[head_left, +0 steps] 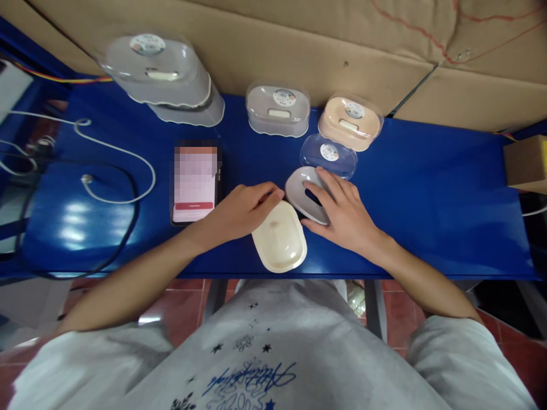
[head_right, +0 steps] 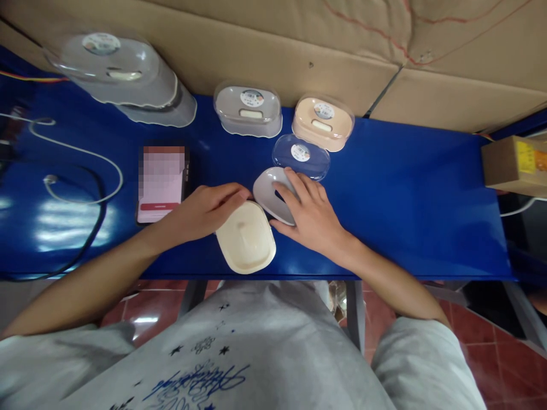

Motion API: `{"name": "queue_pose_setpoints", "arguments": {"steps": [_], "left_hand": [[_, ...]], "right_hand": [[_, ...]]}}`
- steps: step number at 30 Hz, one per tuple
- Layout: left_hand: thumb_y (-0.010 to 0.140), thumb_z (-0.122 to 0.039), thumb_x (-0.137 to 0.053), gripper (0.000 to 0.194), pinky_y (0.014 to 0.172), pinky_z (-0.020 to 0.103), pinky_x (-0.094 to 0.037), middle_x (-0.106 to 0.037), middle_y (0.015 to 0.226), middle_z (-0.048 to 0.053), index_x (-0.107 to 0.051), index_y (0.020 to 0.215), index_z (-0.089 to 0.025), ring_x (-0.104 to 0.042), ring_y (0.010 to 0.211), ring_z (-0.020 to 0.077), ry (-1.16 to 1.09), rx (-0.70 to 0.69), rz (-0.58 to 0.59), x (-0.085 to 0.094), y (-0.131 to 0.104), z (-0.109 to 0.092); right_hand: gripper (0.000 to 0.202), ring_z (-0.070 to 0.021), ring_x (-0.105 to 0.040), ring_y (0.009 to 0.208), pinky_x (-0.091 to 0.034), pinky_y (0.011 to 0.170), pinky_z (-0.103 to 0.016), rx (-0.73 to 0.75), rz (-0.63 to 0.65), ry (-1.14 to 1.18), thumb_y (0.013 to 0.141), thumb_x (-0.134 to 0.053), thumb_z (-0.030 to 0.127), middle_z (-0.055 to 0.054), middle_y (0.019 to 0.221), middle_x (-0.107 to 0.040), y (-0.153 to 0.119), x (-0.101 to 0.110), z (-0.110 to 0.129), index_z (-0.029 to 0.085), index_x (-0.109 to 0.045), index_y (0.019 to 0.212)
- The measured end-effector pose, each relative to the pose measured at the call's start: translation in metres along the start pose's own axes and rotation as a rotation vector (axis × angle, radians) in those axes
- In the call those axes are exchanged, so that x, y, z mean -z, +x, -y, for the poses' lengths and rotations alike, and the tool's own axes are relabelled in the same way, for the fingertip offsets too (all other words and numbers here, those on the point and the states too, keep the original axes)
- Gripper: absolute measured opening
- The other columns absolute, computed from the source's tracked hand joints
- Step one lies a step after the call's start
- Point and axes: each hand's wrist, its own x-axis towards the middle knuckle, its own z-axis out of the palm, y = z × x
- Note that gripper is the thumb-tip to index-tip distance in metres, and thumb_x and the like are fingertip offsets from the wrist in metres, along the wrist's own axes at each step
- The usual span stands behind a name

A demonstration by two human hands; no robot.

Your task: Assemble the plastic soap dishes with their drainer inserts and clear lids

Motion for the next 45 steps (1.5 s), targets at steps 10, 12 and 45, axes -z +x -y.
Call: {"name": "queue_pose_setpoints", "arguments": {"steps": [10, 12, 45], "left_hand": [[0.103, -0.051, -0.069, 0.031, 0.076, 0.034, -0.045, -0.078, 0.11, 0.011, -0.077, 0.099, -0.021, -0.073, 0.099, 0.0287, 0.556, -0.203, -0.162, -0.013, -0.003, 0.012], [0.104, -0.046, -0.067, 0.028, 0.077, 0.034, -0.047, -0.077, 0.108, 0.01, -0.075, 0.096, -0.021, -0.072, 0.099, 0.0271, 0.539, -0.254, -0.203, -0.013, -0.002, 0.014], [0.117, -0.04, -0.042, 0.043, 0.103, 0.035, -0.049, -0.071, 0.104, 0.006, -0.071, 0.091, -0.022, -0.065, 0.105, 0.0211, -0.186, -0.214, -0.266, -0.01, 0.009, 0.005]], "right_hand": [[0.089, -0.0486, -0.031, 0.172, -0.029, 0.133, -0.077, 0.052, 0.027, 0.024, 0.1, -0.072, 0.069, -0.022, 0.184, -0.036, 0.001, 0.004, -0.001, 0.025, -0.043, 0.172], [0.091, -0.0486, -0.031, 0.172, -0.027, 0.134, -0.076, 0.084, -0.001, 0.046, 0.099, -0.068, 0.078, -0.021, 0.183, -0.039, 0.001, 0.007, 0.0, 0.025, -0.046, 0.17], [0.024, -0.0162, -0.075, 0.122, -0.049, 0.121, -0.046, 0.682, -0.19, -0.126, 0.116, -0.056, 0.022, -0.002, 0.119, -0.086, -0.006, -0.004, 0.029, 0.025, -0.08, 0.112]]}}
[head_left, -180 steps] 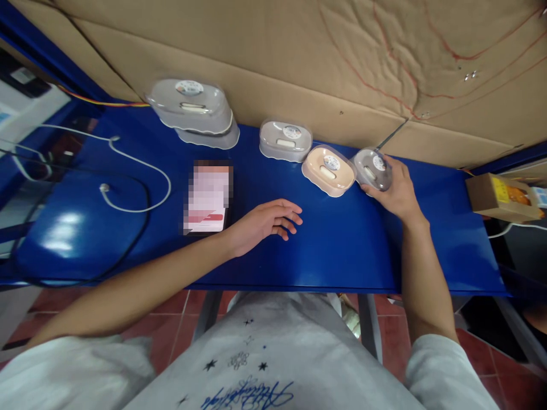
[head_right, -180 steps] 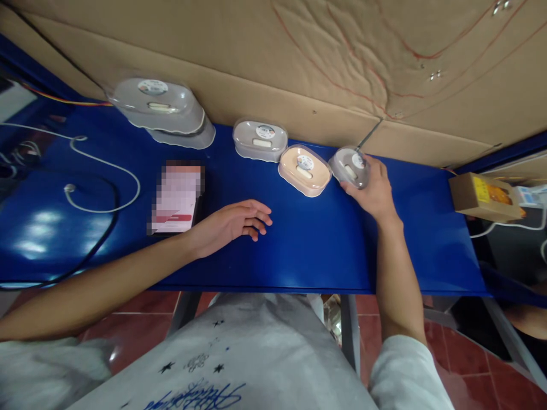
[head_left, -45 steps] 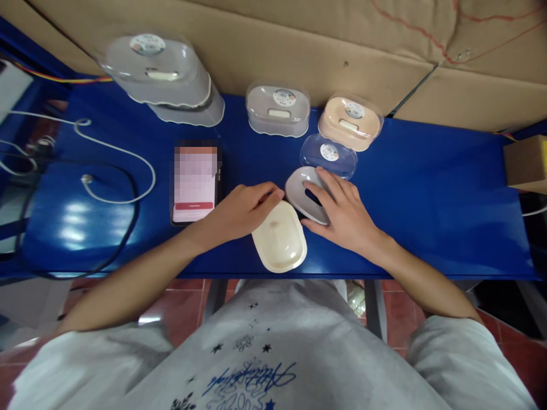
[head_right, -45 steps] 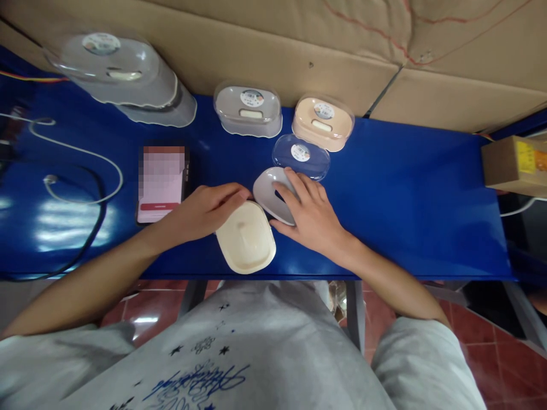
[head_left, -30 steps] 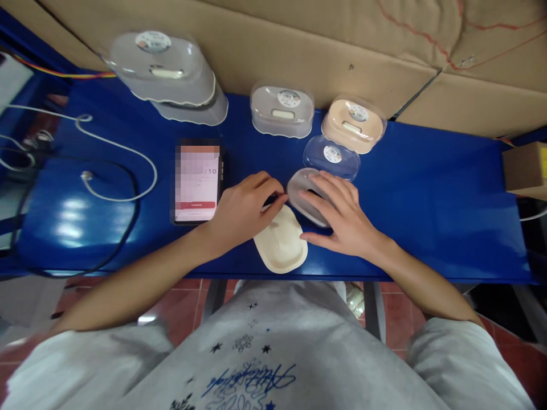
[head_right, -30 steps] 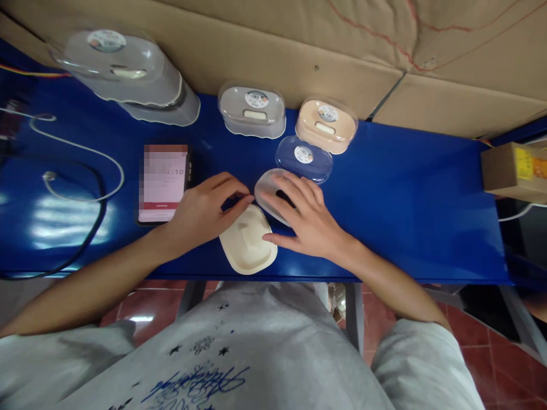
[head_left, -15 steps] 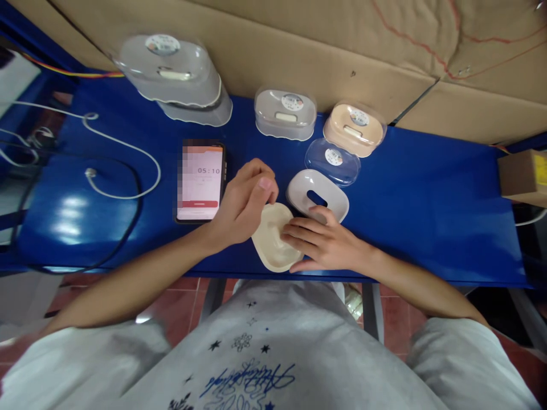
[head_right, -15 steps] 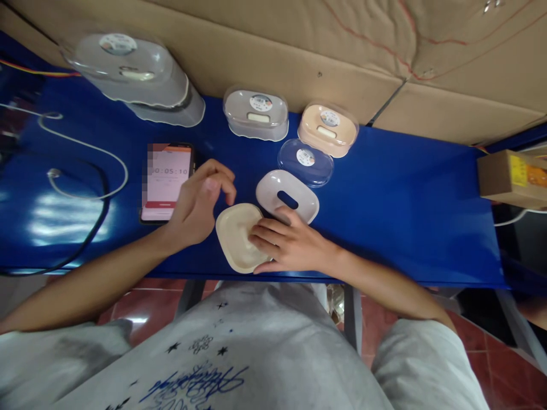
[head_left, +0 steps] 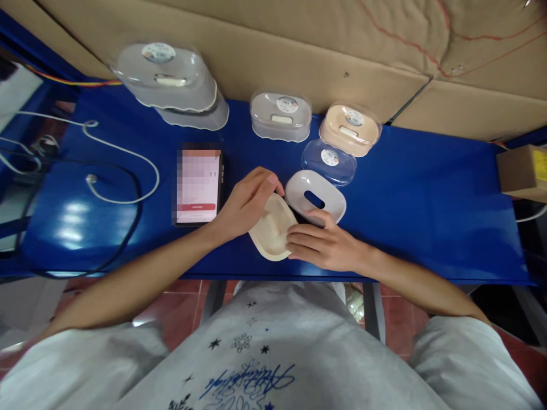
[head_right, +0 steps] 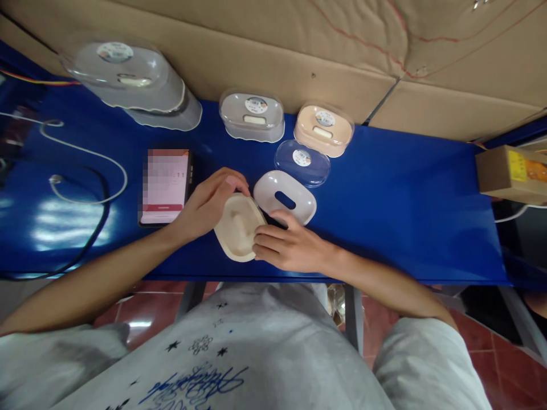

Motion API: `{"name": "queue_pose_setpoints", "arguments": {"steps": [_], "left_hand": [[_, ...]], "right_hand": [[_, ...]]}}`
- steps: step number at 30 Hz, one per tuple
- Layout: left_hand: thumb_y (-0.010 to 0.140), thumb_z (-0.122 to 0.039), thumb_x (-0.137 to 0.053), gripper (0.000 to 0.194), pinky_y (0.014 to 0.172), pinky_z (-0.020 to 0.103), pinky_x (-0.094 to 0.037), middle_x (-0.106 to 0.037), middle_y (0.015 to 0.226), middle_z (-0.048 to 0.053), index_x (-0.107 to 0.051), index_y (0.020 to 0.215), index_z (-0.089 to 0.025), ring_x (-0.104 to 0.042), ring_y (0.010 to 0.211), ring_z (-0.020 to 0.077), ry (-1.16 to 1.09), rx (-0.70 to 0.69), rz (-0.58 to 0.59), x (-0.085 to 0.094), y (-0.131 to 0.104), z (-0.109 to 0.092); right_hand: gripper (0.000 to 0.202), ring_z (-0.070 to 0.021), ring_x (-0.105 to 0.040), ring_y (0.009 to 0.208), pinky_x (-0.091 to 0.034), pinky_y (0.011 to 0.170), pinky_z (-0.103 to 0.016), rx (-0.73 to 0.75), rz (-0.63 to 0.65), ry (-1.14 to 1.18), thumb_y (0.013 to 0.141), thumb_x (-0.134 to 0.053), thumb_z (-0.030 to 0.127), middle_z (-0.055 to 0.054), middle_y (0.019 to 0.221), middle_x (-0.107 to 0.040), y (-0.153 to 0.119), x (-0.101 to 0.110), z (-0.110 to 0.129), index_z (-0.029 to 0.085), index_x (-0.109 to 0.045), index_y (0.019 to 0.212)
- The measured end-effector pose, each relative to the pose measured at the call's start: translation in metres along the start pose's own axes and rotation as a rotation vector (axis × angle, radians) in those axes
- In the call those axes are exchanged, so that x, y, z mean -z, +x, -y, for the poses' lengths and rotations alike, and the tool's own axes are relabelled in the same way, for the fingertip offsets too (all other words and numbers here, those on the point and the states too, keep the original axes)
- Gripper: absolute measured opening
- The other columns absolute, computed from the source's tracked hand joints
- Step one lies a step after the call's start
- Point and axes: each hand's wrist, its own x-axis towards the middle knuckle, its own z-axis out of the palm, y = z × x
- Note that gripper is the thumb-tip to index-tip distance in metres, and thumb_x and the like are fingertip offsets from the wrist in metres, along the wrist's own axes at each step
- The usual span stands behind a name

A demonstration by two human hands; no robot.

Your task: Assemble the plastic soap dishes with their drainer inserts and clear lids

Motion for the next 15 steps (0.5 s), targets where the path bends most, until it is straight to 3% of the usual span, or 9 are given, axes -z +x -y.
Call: {"name": "queue_pose_setpoints", "arguments": {"steps": [3, 5, 10, 12, 15], "left_hand": [[0.114, -0.043, -0.047, 0.041, 0.1, 0.033, -0.049, -0.072, 0.105, 0.005, -0.073, 0.089, -0.022, -0.065, 0.103, 0.0207, -0.075, 0.097, -0.065, 0.005, 0.005, 0.0], [0.111, -0.046, -0.052, 0.039, 0.093, 0.032, -0.05, -0.074, 0.101, 0.004, -0.074, 0.09, -0.022, -0.066, 0.097, 0.0203, -0.201, 0.234, -0.069, 0.009, 0.01, -0.001], [0.103, -0.06, -0.062, 0.045, 0.078, 0.033, -0.057, -0.082, 0.095, 0.007, -0.083, 0.102, -0.02, -0.074, 0.086, 0.0246, -0.655, 0.696, 0.199, 0.023, 0.02, -0.005], [0.102, -0.062, -0.062, 0.052, 0.081, 0.037, -0.061, -0.086, 0.103, 0.012, -0.084, 0.114, -0.017, -0.079, 0.094, 0.0297, -0.781, 0.763, 0.276, 0.029, 0.023, -0.007], [0.102, -0.059, -0.059, 0.057, 0.096, 0.044, -0.063, -0.087, 0.114, 0.016, -0.082, 0.126, -0.012, -0.081, 0.112, 0.0358, -0.918, 0.782, 0.28, 0.033, 0.023, -0.011]], "right_hand": [[0.024, -0.0143, -0.075, 0.124, -0.048, 0.12, -0.044, 0.005, -0.066, 0.004, 0.116, -0.058, 0.02, 0.001, 0.116, -0.087, 0.003, 0.007, 0.0, 0.025, -0.081, 0.112], [0.025, -0.0136, -0.075, 0.125, -0.048, 0.12, -0.042, 0.008, -0.105, -0.004, 0.115, -0.058, 0.017, 0.002, 0.115, -0.088, 0.004, 0.011, -0.001, 0.025, -0.081, 0.113], [0.021, -0.0144, -0.075, 0.128, -0.047, 0.12, -0.04, -0.023, -0.183, -0.031, 0.112, -0.064, 0.015, 0.005, 0.121, -0.088, 0.0, 0.015, -0.009, 0.026, -0.082, 0.115], [0.017, -0.0154, -0.075, 0.13, -0.047, 0.119, -0.04, -0.048, -0.198, -0.044, 0.111, -0.069, 0.019, 0.005, 0.125, -0.088, -0.003, 0.016, -0.014, 0.028, -0.082, 0.116], [0.018, -0.0174, -0.075, 0.131, -0.046, 0.119, -0.042, -0.107, -0.208, -0.033, 0.108, -0.075, 0.023, 0.002, 0.13, -0.087, -0.007, 0.018, -0.023, 0.027, -0.08, 0.125]]}}
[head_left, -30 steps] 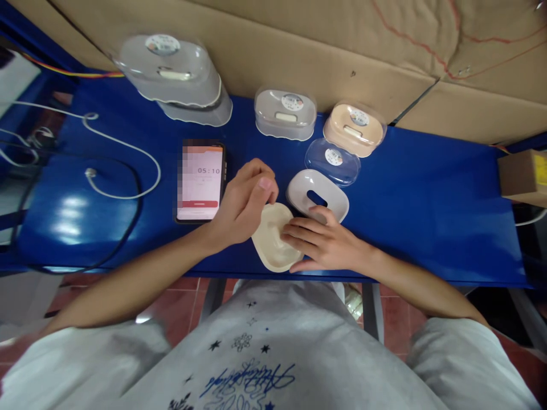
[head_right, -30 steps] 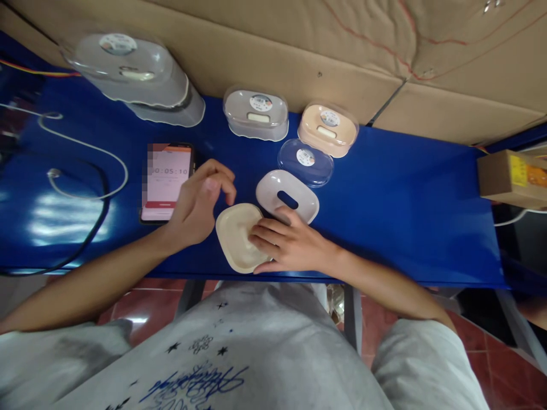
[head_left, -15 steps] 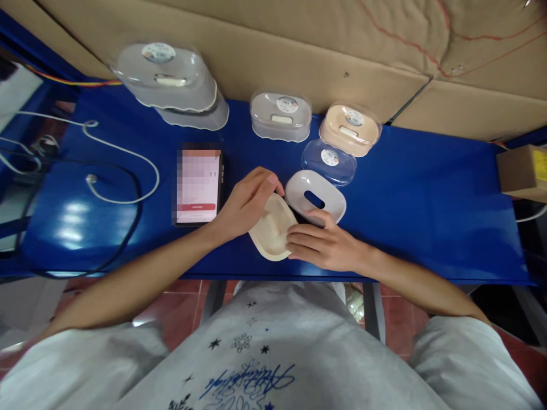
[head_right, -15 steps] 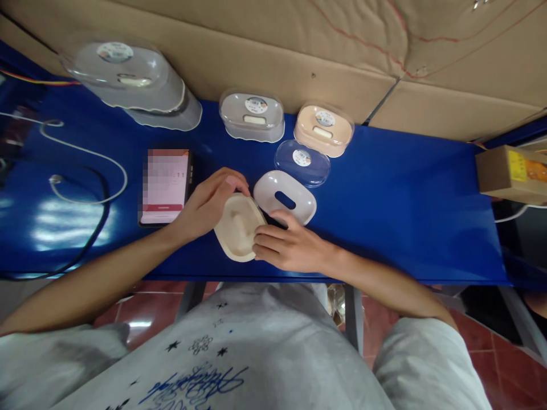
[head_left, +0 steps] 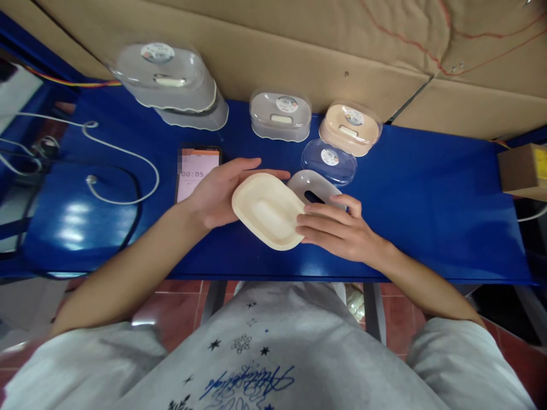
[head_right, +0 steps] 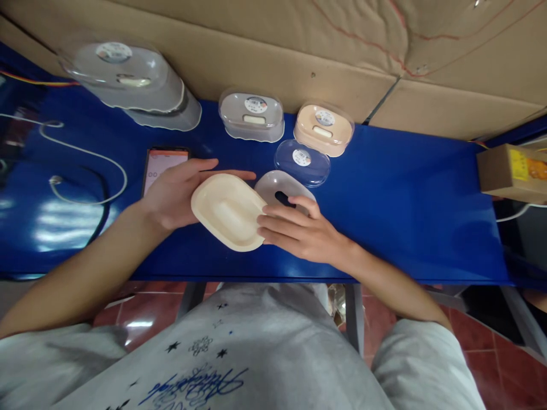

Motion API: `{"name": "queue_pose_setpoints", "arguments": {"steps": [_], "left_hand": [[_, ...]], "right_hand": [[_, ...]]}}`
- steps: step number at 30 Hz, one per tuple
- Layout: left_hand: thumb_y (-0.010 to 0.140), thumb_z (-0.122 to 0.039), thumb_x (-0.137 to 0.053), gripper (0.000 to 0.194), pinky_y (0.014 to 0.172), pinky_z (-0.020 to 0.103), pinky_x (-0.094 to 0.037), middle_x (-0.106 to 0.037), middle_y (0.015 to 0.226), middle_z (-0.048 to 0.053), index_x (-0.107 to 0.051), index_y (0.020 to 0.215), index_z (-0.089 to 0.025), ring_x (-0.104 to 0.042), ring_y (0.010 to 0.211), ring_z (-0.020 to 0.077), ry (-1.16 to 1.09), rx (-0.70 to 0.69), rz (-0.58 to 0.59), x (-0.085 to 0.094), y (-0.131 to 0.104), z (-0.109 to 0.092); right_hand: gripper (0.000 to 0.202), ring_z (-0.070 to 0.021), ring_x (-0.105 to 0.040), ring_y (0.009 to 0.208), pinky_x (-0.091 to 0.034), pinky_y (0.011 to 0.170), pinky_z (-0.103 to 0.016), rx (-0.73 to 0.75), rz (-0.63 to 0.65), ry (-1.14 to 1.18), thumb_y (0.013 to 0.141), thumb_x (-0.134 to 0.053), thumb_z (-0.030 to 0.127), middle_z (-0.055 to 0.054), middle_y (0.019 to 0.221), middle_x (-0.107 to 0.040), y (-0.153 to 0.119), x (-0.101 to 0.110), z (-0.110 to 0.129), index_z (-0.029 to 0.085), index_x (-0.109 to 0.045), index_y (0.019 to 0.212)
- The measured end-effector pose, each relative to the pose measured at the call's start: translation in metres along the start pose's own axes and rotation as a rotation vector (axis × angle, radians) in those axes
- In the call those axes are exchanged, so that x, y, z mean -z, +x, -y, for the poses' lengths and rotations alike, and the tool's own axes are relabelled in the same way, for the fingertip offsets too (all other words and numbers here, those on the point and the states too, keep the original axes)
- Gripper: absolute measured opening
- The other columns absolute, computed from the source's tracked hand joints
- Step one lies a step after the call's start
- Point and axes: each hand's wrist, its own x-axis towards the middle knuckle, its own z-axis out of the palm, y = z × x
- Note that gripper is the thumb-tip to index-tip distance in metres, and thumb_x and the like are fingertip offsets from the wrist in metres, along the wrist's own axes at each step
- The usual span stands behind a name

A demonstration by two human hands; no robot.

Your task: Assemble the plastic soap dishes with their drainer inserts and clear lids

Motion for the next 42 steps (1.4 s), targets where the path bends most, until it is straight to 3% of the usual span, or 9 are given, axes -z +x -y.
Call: {"name": "queue_pose_setpoints", "arguments": {"steps": [3, 9, 13, 17, 21, 24, 28, 34, 42], "left_hand": [[0.105, -0.058, -0.056, 0.06, 0.106, 0.044, -0.062, -0.086, 0.122, 0.014, -0.079, 0.13, -0.01, -0.076, 0.129, 0.0364, -0.12, -0.077, 0.033, -0.004, -0.005, 0.005], [0.111, -0.069, -0.047, 0.067, 0.095, 0.045, -0.068, -0.081, 0.138, 0.011, -0.072, 0.141, -0.015, -0.074, 0.134, 0.0385, -0.273, -0.127, 0.145, -0.01, -0.007, 0.017], [0.114, -0.061, -0.045, 0.06, 0.111, 0.05, -0.063, -0.083, 0.131, 0.014, -0.075, 0.134, -0.013, -0.067, 0.144, 0.0399, -0.337, -0.302, -0.02, -0.015, -0.004, 0.016], [0.116, -0.055, -0.043, 0.05, 0.124, 0.051, -0.055, -0.085, 0.119, 0.01, -0.077, 0.114, -0.019, -0.06, 0.152, 0.0362, -0.389, -0.491, -0.179, -0.018, -0.001, 0.012], [0.116, -0.056, -0.043, 0.05, 0.122, 0.044, -0.057, -0.086, 0.114, 0.007, -0.079, 0.11, -0.021, -0.062, 0.15, 0.0336, -0.37, -0.513, -0.196, -0.016, 0.001, 0.012], [0.116, -0.054, -0.044, 0.05, 0.119, 0.043, -0.06, -0.087, 0.111, 0.006, -0.08, 0.109, -0.019, -0.069, 0.142, 0.0336, -0.363, -0.459, -0.195, -0.017, 0.004, 0.015], [0.117, -0.053, -0.041, 0.054, 0.119, 0.044, -0.061, -0.086, 0.109, 0.008, -0.08, 0.11, -0.016, -0.073, 0.135, 0.032, -0.375, -0.441, -0.207, -0.018, 0.005, 0.018], [0.119, -0.053, -0.037, 0.054, 0.122, 0.034, -0.056, -0.087, 0.111, 0.003, -0.078, 0.11, -0.02, -0.071, 0.14, 0.0249, -0.439, -0.575, -0.232, -0.016, 0.002, 0.012], [0.116, -0.051, -0.043, 0.042, 0.126, 0.037, -0.053, -0.088, 0.111, -0.003, -0.077, 0.107, -0.028, -0.059, 0.154, 0.0252, -0.462, -0.583, -0.284, -0.023, -0.004, 0.011]], "right_hand": [[0.027, -0.0183, -0.075, 0.132, -0.046, 0.119, -0.043, -0.071, -0.006, 0.006, 0.107, -0.077, 0.027, 0.006, 0.131, -0.086, -0.004, 0.002, -0.007, 0.034, -0.075, 0.133], [0.043, -0.0228, -0.075, 0.133, -0.047, 0.119, -0.045, -0.153, -0.026, -0.012, 0.106, -0.077, 0.028, 0.002, 0.14, -0.082, -0.008, 0.001, -0.01, 0.038, -0.067, 0.147], [0.055, -0.0335, -0.068, 0.144, -0.05, 0.118, -0.052, -0.279, 0.039, -0.024, 0.109, -0.072, 0.041, -0.012, 0.155, -0.072, -0.005, -0.003, -0.01, 0.029, -0.057, 0.16], [0.068, -0.0373, -0.064, 0.146, -0.049, 0.123, -0.056, -0.262, 0.301, 0.027, 0.11, -0.063, 0.059, -0.019, 0.157, -0.07, -0.003, -0.01, -0.007, 0.017, -0.056, 0.163], [0.065, -0.0362, -0.061, 0.151, -0.045, 0.129, -0.058, -0.276, 0.432, 0.038, 0.113, -0.061, 0.05, -0.019, 0.161, -0.067, -0.004, -0.016, -0.003, 0.015, -0.053, 0.167], [0.047, -0.0305, -0.069, 0.142, -0.051, 0.124, -0.051, -0.261, 0.363, -0.007, 0.114, -0.059, 0.029, -0.014, 0.154, -0.074, -0.006, -0.018, -0.003, 0.018, -0.062, 0.16], [0.043, -0.0262, -0.077, 0.13, -0.059, 0.113, -0.043, -0.225, 0.232, -0.031, 0.111, -0.058, 0.013, -0.01, 0.145, -0.08, -0.006, -0.017, -0.003, 0.017, -0.069, 0.152], [0.043, -0.0243, -0.077, 0.134, -0.06, 0.112, -0.042, -0.298, 0.183, 0.047, 0.113, -0.058, 0.015, -0.009, 0.145, -0.081, -0.001, -0.011, -0.002, 0.02, -0.068, 0.154], [0.039, -0.0258, -0.077, 0.129, -0.058, 0.109, -0.044, -0.316, 0.144, 0.048, 0.112, -0.061, 0.02, -0.008, 0.138, -0.083, -0.004, -0.015, -0.003, 0.024, -0.072, 0.149]]}}
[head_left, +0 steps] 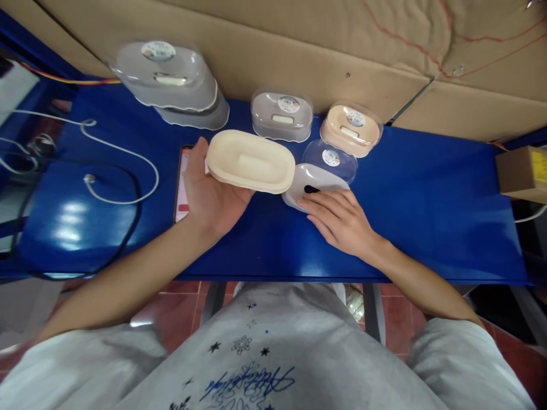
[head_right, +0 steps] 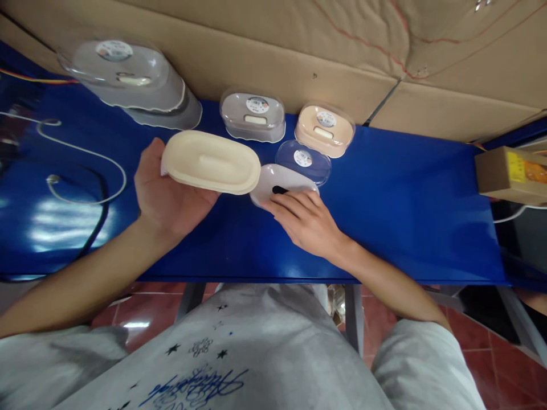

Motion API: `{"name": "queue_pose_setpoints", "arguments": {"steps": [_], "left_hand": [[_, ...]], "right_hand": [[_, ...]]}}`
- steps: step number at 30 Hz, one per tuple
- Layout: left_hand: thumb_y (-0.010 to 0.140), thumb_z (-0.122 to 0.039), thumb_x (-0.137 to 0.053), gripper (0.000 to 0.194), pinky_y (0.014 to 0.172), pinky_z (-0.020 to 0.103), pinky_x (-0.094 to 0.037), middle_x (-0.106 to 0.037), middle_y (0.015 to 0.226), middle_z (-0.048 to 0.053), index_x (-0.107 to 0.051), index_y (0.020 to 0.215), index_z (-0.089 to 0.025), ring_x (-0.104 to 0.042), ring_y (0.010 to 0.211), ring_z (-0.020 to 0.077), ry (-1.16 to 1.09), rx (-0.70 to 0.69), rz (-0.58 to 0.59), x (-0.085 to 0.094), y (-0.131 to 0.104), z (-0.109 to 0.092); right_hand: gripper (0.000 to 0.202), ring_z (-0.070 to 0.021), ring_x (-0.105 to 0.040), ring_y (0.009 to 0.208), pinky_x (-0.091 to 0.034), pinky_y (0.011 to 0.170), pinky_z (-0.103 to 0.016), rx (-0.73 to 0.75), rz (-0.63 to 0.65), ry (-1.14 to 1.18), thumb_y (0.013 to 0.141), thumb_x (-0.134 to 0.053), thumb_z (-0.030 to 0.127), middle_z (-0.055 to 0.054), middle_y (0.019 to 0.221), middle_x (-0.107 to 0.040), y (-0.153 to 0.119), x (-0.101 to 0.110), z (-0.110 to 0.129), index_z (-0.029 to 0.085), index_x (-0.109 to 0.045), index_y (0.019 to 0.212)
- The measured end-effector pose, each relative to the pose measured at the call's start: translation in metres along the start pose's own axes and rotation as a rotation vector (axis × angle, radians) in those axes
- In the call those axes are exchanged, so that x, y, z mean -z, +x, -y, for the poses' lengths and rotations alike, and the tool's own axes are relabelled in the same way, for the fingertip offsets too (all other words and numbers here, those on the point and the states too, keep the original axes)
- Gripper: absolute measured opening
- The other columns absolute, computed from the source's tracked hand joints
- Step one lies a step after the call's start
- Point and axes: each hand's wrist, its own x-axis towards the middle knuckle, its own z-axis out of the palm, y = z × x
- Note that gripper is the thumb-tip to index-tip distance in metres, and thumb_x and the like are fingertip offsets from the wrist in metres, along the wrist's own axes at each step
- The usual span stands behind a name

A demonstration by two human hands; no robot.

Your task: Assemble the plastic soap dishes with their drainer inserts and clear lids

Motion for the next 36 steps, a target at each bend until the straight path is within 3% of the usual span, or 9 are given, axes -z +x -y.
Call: {"name": "queue_pose_setpoints", "arguments": {"steps": [3, 8, 14, 19, 22, 25, 28, 33, 36], "left_hand": [[0.115, -0.049, -0.04, 0.043, 0.124, 0.041, -0.055, -0.088, 0.106, -0.003, -0.076, 0.103, -0.028, -0.061, 0.152, 0.0273, -0.005, -0.003, 0.003, 0.001, -0.001, -0.004], [0.116, -0.051, -0.034, 0.049, 0.124, 0.037, -0.054, -0.087, 0.117, -0.004, -0.076, 0.107, -0.027, -0.063, 0.148, 0.0244, -0.012, -0.075, 0.078, 0.004, 0.002, -0.01], [0.115, -0.045, -0.046, 0.042, 0.121, 0.045, -0.057, -0.086, 0.121, 0.006, -0.077, 0.119, -0.016, -0.072, 0.134, 0.0285, -0.009, 0.102, 0.018, 0.001, 0.002, 0.001], [0.117, -0.041, -0.036, 0.05, 0.094, 0.034, -0.068, -0.086, 0.122, 0.007, -0.079, 0.127, -0.016, -0.081, 0.112, 0.0239, -0.005, 0.36, 0.117, 0.005, -0.007, 0.021], [0.114, -0.048, -0.045, 0.048, 0.085, 0.033, -0.067, -0.086, 0.118, 0.008, -0.079, 0.128, -0.018, -0.082, 0.112, 0.0267, -0.007, 0.432, 0.225, 0.015, -0.009, 0.029], [0.108, -0.053, -0.061, 0.042, 0.087, 0.034, -0.067, -0.086, 0.114, 0.009, -0.08, 0.123, -0.019, -0.081, 0.115, 0.0298, 0.009, 0.458, 0.31, 0.023, -0.01, 0.035], [0.104, -0.046, -0.072, 0.032, 0.087, 0.033, -0.066, -0.086, 0.113, 0.009, -0.081, 0.118, -0.02, -0.082, 0.11, 0.0275, 0.023, 0.459, 0.362, 0.028, -0.011, 0.039], [0.1, -0.038, -0.077, 0.028, 0.09, 0.029, -0.064, -0.086, 0.115, 0.008, -0.082, 0.119, -0.019, -0.081, 0.112, 0.0248, 0.06, 0.404, 0.318, 0.028, -0.01, 0.04], [0.101, -0.037, -0.076, 0.024, 0.086, 0.025, -0.063, -0.087, 0.11, 0.004, -0.082, 0.116, -0.019, -0.08, 0.102, 0.019, 0.019, 0.381, 0.274, 0.025, -0.008, 0.037]], "right_hand": [[0.04, -0.0276, -0.075, 0.13, -0.055, 0.111, -0.048, -0.037, 0.001, 0.018, 0.112, -0.06, 0.021, -0.007, 0.139, -0.082, -0.001, 0.001, 0.0, 0.028, -0.072, 0.149], [0.043, -0.0279, -0.076, 0.129, -0.052, 0.111, -0.048, -0.054, -0.039, 0.017, 0.111, -0.06, 0.02, -0.006, 0.141, -0.081, 0.0, 0.004, -0.002, 0.031, -0.069, 0.151], [0.05, -0.0267, -0.078, 0.126, -0.053, 0.108, -0.046, 0.018, -0.223, 0.006, 0.107, -0.069, 0.019, -0.005, 0.139, -0.083, 0.001, 0.011, -0.004, 0.032, -0.062, 0.155], [0.047, -0.0245, -0.077, 0.129, -0.053, 0.111, -0.045, 0.081, -0.116, -0.006, 0.109, -0.067, 0.023, -0.001, 0.141, -0.082, -0.002, 0.006, 0.001, 0.038, -0.066, 0.154], [0.045, -0.0217, -0.076, 0.132, -0.055, 0.111, -0.043, 0.159, -0.094, -0.023, 0.11, -0.068, 0.023, 0.0, 0.141, -0.083, -0.003, 0.001, 0.005, 0.037, -0.068, 0.153], [0.046, -0.0203, -0.073, 0.139, -0.058, 0.112, -0.04, 0.198, -0.121, -0.004, 0.109, -0.07, 0.021, -0.001, 0.144, -0.082, -0.002, -0.003, 0.007, 0.033, -0.067, 0.153], [0.055, -0.0207, -0.069, 0.146, -0.06, 0.117, -0.042, 0.193, -0.086, 0.052, 0.108, -0.071, 0.02, -0.002, 0.149, -0.079, -0.003, -0.007, 0.008, 0.036, -0.062, 0.16], [0.064, -0.0219, -0.056, 0.161, -0.057, 0.127, -0.045, 0.204, 0.012, 0.049, 0.109, -0.067, 0.014, -0.004, 0.161, -0.07, -0.003, -0.012, 0.01, 0.033, -0.052, 0.168], [0.062, -0.0222, -0.053, 0.163, -0.054, 0.132, -0.044, 0.219, 0.01, -0.008, 0.11, -0.064, 0.01, -0.007, 0.165, -0.066, 0.0, -0.012, 0.011, 0.024, -0.051, 0.169]]}}
